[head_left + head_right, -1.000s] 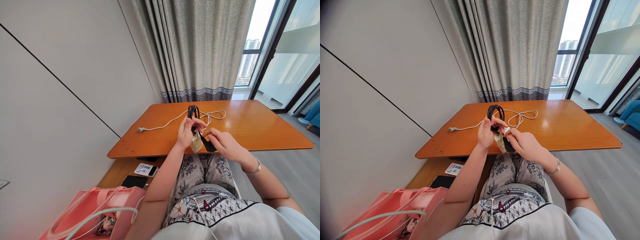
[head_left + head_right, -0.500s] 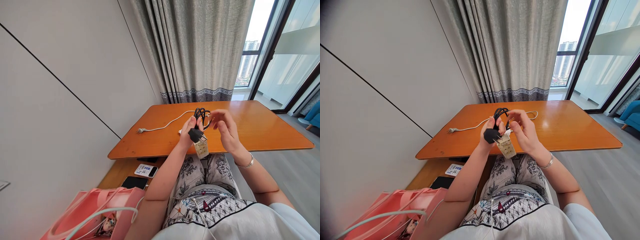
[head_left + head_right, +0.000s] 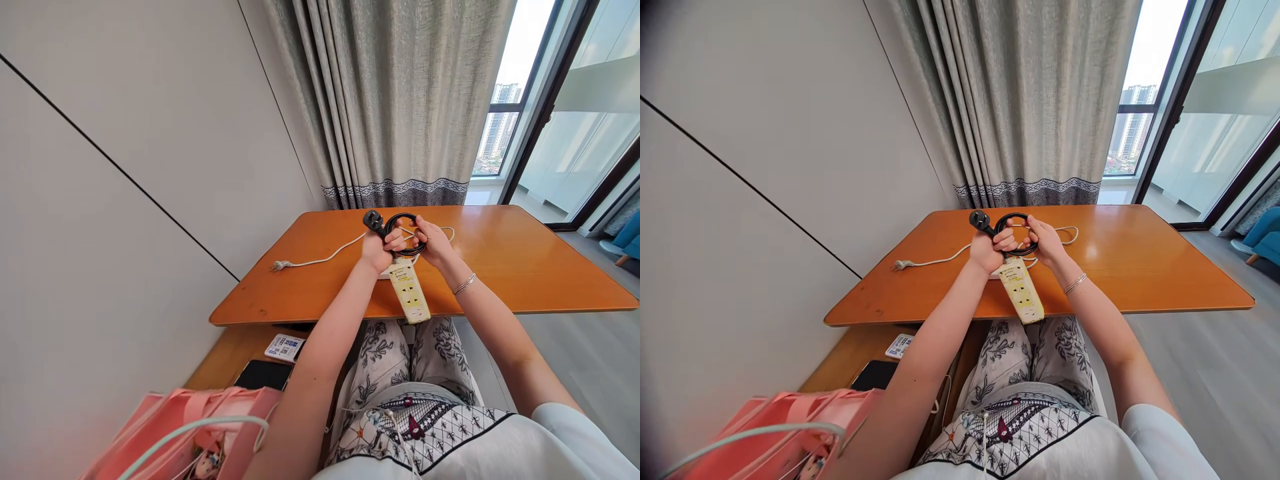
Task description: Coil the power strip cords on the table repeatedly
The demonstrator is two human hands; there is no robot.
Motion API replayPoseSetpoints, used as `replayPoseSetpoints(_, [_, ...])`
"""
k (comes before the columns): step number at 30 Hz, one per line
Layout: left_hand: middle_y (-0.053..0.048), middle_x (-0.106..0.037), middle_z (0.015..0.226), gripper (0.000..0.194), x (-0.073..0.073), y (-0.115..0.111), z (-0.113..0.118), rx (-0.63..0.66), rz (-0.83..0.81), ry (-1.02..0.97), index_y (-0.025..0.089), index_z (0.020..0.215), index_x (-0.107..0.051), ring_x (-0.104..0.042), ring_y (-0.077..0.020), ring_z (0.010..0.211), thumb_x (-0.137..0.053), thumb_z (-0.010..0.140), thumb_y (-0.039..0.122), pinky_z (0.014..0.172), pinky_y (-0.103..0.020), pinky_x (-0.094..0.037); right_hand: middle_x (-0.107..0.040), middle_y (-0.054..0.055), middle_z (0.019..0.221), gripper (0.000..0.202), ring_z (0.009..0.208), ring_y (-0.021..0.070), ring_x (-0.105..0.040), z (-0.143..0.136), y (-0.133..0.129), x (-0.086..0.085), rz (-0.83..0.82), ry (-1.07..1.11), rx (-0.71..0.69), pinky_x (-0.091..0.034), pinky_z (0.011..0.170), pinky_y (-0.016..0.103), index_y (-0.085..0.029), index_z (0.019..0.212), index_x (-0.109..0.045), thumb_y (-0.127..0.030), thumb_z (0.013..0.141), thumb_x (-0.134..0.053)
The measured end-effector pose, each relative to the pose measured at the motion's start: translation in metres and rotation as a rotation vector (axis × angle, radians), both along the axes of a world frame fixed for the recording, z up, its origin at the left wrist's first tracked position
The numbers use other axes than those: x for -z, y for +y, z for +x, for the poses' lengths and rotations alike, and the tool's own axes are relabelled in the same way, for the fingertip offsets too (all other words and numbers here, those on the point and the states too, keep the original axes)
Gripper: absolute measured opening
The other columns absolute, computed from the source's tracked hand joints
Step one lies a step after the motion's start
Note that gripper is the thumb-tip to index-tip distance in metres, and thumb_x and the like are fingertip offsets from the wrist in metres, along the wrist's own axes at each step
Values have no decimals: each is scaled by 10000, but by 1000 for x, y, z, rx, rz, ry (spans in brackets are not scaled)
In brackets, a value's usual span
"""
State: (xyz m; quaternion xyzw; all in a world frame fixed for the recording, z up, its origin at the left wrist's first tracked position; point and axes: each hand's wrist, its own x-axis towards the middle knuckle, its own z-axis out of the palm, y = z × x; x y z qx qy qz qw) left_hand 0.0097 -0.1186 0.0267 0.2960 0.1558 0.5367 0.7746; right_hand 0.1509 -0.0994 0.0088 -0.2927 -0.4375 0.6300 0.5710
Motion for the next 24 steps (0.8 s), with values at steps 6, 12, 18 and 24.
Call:
replayPoseSetpoints(6, [32,-458,648,614,21,19,-3,-51,100,-79,100,1029,-699,-277,-42,440,-502,920,671,481,-213,-338,-305,-139,390,447,407,56,-373,-7,29,11,-96,52,19,-345,458,195,-161,772,-624,-552,722,-834])
replayPoseSetpoints(12, [76,-403,581,305,26,43,2,-101,103,40,110,893,-681,-218,-5,391,-564,998,371,452,-153,-302,-355,-132,402,574,469,83,-502,-4,54,21,25,-31,8,-411,520,206,-166,801,-638,-650,586,-859])
replayPoseSetpoints(18, [34,-536,593,270,33,65,8,-233,89,142,101,829,-654,-431,-39,442,-659,939,348,487,-175,-386,-473,-100,459,610,563,123,-602,-1,75,32,41,-45,-16,-464,595,237,-179,846,-637,-683,570,-845])
replayPoseSetpoints(24, [6,-601,612,157,52,90,7,-309,-17,213,101,834,-675,-405,-34,420,-746,847,240,448,-180,-341,-629,-47,600,540,657,148,-660,0,91,54,23,-125,10,-497,644,252,-199,887,-647,-646,638,-817])
